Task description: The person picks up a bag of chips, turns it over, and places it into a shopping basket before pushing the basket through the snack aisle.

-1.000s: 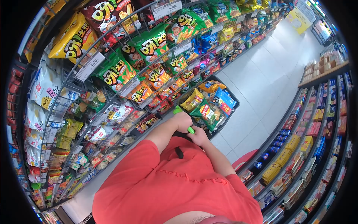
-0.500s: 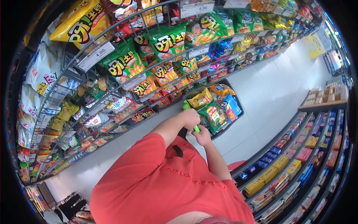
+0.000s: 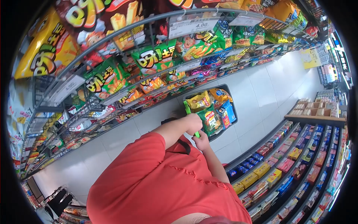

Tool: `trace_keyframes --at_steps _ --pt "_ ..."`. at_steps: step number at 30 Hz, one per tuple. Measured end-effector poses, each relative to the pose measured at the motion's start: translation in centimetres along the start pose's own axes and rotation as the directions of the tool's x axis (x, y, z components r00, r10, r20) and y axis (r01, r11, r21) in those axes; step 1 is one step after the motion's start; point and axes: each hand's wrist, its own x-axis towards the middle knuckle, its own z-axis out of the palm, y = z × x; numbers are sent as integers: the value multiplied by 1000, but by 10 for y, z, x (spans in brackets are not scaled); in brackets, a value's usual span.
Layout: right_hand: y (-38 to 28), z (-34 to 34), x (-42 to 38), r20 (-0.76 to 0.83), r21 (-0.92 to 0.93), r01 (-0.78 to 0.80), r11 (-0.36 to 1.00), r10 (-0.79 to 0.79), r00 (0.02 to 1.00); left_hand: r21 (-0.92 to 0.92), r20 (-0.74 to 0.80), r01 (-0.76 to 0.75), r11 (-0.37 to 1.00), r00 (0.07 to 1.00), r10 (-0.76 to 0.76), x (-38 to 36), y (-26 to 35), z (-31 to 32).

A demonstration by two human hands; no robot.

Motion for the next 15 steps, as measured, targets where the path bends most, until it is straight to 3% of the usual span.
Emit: trace_keyframes --at_steps 15 --pt "12 -118 40 -85 -27 -26 999 24 996 -29 20 -46 999 999 47 119 -18 -51"
